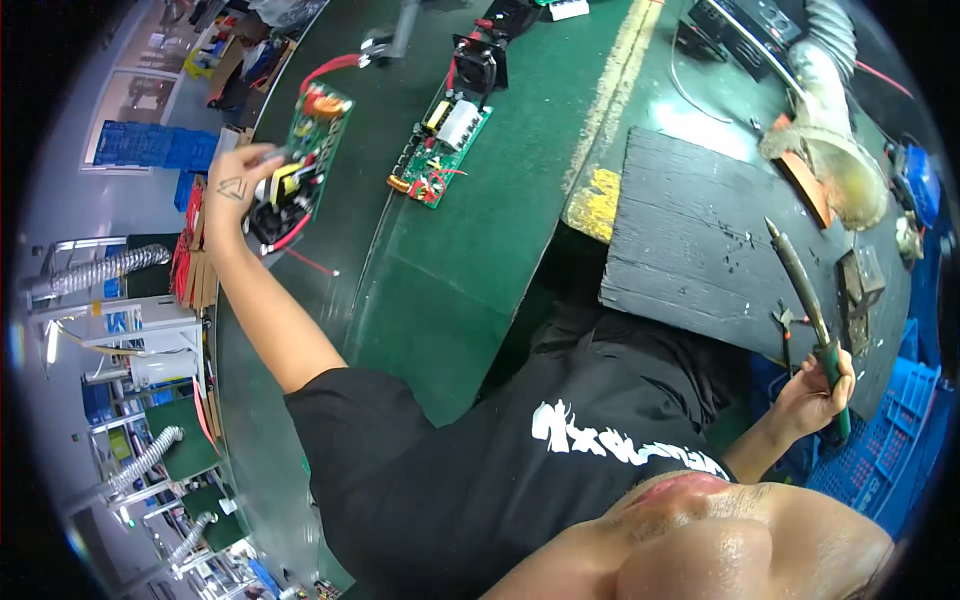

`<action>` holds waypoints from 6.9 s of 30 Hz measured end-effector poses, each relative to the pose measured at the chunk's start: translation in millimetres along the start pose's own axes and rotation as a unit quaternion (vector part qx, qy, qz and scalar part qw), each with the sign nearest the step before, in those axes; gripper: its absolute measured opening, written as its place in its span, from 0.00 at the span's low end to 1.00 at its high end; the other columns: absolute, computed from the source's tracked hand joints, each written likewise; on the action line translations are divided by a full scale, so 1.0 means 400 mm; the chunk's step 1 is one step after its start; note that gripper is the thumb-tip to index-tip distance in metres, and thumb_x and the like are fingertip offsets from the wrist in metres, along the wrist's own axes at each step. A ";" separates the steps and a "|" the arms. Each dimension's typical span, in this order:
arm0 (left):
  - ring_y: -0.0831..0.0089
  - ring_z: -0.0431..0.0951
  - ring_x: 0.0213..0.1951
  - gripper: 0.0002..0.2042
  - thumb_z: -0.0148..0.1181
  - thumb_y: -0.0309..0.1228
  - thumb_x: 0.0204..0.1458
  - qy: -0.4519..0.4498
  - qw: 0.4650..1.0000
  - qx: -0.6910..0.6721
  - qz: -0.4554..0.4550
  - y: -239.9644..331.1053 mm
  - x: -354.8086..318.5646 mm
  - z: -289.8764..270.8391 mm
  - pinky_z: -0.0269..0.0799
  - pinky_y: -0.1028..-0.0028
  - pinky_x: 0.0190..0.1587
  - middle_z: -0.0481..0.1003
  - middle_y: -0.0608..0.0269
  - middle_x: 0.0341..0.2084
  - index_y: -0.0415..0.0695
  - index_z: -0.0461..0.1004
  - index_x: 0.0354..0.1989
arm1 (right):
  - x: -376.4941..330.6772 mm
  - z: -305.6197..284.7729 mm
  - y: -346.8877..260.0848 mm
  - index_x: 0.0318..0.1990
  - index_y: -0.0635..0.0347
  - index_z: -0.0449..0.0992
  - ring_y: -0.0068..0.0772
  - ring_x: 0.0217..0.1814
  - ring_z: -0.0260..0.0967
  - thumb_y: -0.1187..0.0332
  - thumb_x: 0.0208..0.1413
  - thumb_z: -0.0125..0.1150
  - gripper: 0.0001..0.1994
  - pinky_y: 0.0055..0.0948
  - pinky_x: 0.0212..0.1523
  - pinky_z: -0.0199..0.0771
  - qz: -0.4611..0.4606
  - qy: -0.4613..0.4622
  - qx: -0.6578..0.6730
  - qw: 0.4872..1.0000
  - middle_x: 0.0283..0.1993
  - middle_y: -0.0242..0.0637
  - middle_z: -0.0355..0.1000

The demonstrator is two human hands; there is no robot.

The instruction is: Soldering wires to a circuit board and assembling the components into a plastic housing.

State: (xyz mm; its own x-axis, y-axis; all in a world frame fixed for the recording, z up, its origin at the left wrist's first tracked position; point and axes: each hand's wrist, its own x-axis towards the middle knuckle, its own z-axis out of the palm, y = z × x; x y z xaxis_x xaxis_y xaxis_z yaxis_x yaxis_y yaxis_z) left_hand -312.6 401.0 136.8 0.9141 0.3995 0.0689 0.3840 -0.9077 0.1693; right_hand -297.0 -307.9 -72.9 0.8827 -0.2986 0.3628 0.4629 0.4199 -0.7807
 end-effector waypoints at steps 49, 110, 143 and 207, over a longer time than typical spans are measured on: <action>0.69 0.75 0.15 0.31 0.59 0.57 0.44 -0.212 0.958 -0.160 -0.104 0.586 0.150 0.290 0.70 0.73 0.17 0.75 0.53 0.18 0.32 0.75 0.29 | 0.104 -0.054 -0.094 0.41 0.67 0.74 0.38 0.29 0.71 0.63 0.58 0.51 0.14 0.24 0.26 0.72 0.073 0.074 0.033 0.994 0.46 0.50 0.68; 0.47 0.65 0.60 0.19 0.52 0.25 0.47 -0.020 0.828 -0.089 0.554 0.889 -0.166 0.720 0.57 0.44 0.61 0.69 0.48 0.56 0.36 0.72 0.50 | 0.116 0.012 -0.065 0.41 0.69 0.74 0.40 0.29 0.75 0.66 0.59 0.46 0.14 0.29 0.27 0.77 0.073 0.177 -0.038 0.981 0.45 0.52 0.71; 0.62 0.78 0.31 0.07 0.64 0.20 0.46 0.221 0.828 -0.259 0.445 1.063 0.233 0.587 0.74 0.70 0.38 0.78 0.58 0.29 0.41 0.79 0.35 | 0.072 -0.046 -0.126 0.44 0.69 0.75 0.38 0.32 0.78 0.62 0.61 0.47 0.18 0.25 0.32 0.80 -0.001 0.262 -0.089 0.961 0.48 0.53 0.73; 0.63 0.80 0.38 0.23 0.57 0.57 0.49 -0.228 0.769 0.229 0.551 1.036 0.584 0.586 0.62 0.56 0.56 0.80 0.62 0.30 0.50 0.80 0.37 | 0.075 0.034 -0.106 0.45 0.70 0.74 0.39 0.36 0.78 0.63 0.61 0.47 0.17 0.26 0.35 0.81 0.018 0.177 -0.079 0.981 0.51 0.56 0.70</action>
State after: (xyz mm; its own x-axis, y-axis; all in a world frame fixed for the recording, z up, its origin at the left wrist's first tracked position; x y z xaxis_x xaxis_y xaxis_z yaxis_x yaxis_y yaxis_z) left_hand 90.5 88.3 -7.3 0.6280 -0.6370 -0.4471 -0.7468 -0.6549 -0.1158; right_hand -289.1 -323.2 -22.0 0.8017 -0.5772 0.1552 0.3888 0.3064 -0.8688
